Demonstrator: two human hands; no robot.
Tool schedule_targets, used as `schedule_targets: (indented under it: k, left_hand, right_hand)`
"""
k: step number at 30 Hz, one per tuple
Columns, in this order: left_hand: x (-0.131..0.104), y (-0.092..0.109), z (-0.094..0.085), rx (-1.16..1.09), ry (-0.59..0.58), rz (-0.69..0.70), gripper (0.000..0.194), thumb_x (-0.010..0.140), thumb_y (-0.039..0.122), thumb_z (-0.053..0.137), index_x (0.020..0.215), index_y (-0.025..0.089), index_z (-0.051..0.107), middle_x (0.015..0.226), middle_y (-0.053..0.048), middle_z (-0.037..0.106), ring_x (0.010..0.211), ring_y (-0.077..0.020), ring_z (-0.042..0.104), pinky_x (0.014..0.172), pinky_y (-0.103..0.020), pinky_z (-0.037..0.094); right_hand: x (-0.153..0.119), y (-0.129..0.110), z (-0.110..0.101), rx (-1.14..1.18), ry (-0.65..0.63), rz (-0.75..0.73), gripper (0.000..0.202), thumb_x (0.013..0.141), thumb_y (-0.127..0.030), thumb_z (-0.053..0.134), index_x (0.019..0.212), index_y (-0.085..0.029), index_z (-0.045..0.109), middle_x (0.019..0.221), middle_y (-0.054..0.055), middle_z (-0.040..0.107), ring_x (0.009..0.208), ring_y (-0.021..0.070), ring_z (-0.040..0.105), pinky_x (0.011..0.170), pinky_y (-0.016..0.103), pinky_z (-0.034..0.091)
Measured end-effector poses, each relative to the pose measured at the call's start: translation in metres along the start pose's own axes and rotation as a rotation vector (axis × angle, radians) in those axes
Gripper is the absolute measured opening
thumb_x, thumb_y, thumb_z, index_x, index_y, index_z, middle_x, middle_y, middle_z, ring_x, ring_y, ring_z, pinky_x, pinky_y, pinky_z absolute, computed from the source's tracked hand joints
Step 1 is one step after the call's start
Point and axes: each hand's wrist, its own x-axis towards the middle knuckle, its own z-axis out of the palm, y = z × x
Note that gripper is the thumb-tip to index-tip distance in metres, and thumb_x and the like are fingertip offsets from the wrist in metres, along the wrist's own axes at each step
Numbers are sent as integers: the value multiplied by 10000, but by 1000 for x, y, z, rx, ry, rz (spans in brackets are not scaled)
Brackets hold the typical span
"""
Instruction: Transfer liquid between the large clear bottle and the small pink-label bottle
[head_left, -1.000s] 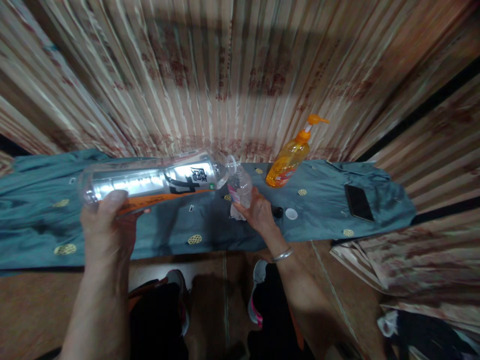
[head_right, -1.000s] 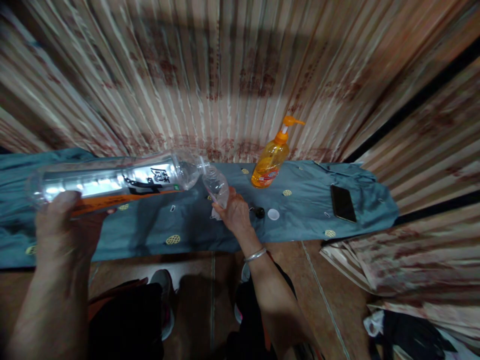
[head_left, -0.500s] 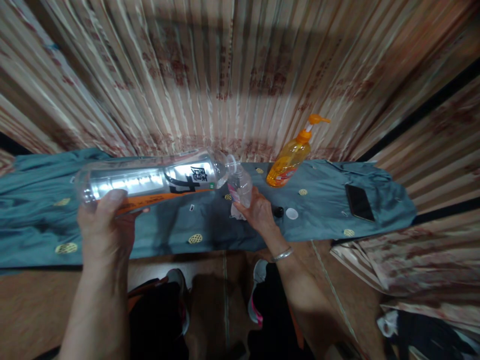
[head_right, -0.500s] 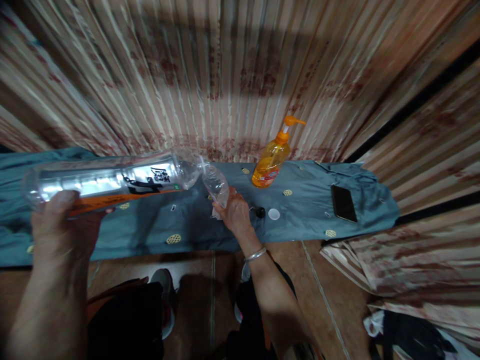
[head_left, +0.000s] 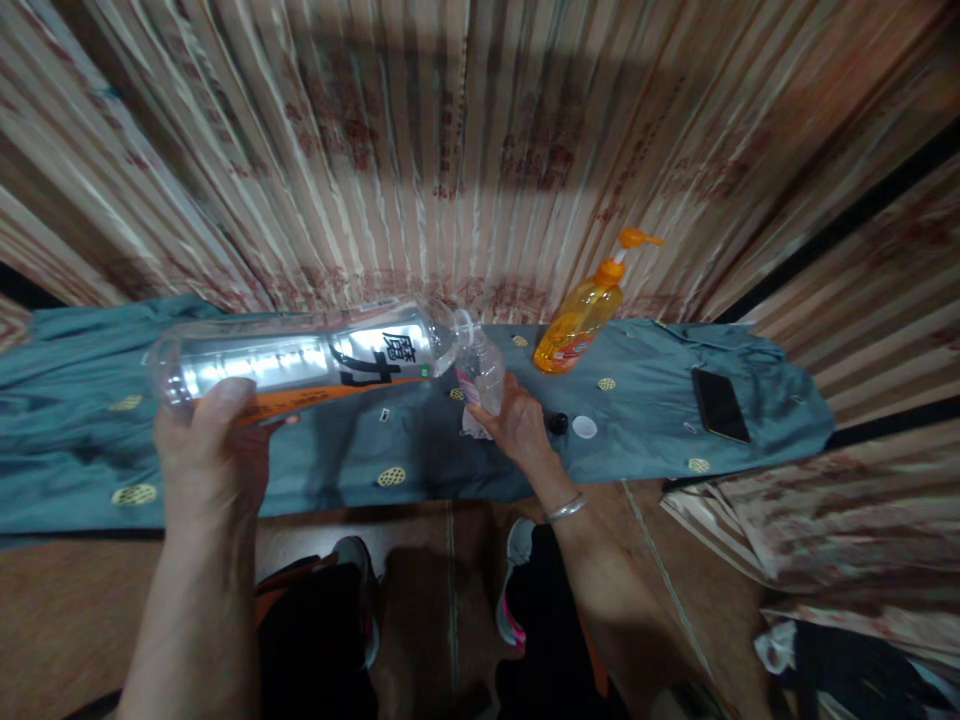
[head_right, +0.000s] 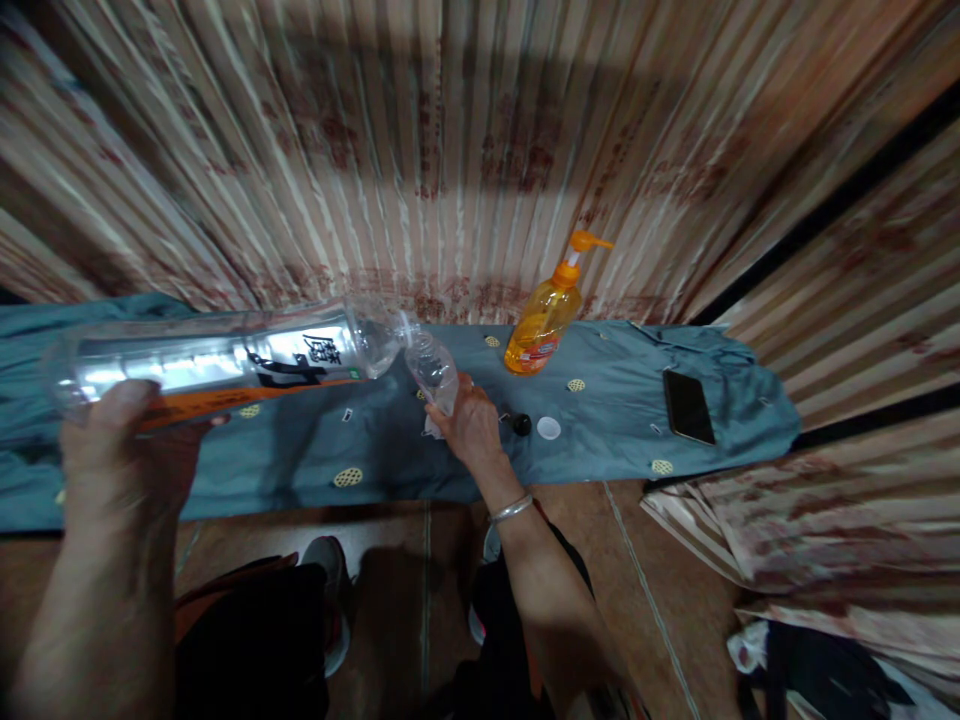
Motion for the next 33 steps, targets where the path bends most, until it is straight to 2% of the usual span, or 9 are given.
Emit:
schedule_targets:
  k: [4, 10, 16, 21, 30, 33]
  left_hand:
    - [1, -1, -1, 8, 4, -10, 1026, 440, 250, 808, 1418, 257, 501, 607, 110, 592, 520, -138, 531, 443, -256, 402]
    - [1, 0, 0, -12, 5, 1, 1034, 443, 225, 785, 1432, 296, 492, 639, 107, 614, 542, -133, 547, 440, -235, 367]
    - [-1, 1, 0, -14, -17, 3, 986, 437, 262, 879, 1367, 273, 552, 651, 96, 608, 555, -137, 570, 410, -224, 425]
    - [-6, 4, 2, -27, -31, -11, 918, 473, 217, 876, 1335, 287, 570, 729, 75, 642, 632, -138, 616, 438, -215, 470]
    - [-4, 4, 3, -10, -4, -24, 899, 451, 200, 823, 1315, 288, 590, 612, 109, 580, 537, -121, 544, 432, -219, 433]
    - [-5, 4, 3, -12, -7, -16, 895, 457, 194, 820, 1316, 295, 586, 635, 104, 598, 541, -122, 549, 440, -226, 446]
  right_hand:
    - [0, 1, 1, 10, 24, -20, 493, 888, -393, 808, 1252, -155, 574, 987, 150, 764, 916, 298, 745, 805, 400, 586]
    - [-1, 0, -1, 1, 3, -12, 524, 901, -399, 803, 1278, -124, 567, 1028, 170, 763, 945, 294, 748, 829, 388, 584]
    - [0, 1, 0, -13, -4, -10, 556, 907, -418, 797, 1305, -116, 555, 1028, 170, 762, 962, 293, 745, 830, 371, 571]
    - [0, 0, -1, -6, -3, -13, 540, 902, -414, 800, 1278, -111, 558, 1013, 170, 764, 940, 295, 741, 828, 374, 569]
    - [-1, 0, -1, -11, -6, -14, 508, 912, -417, 788, 1267, -134, 560, 1016, 172, 762, 944, 297, 740, 806, 391, 577]
    - [-2, 1, 1, -14, 8, -24, 524, 911, -417, 788, 1277, -123, 556, 1011, 173, 757, 944, 301, 739, 802, 397, 579]
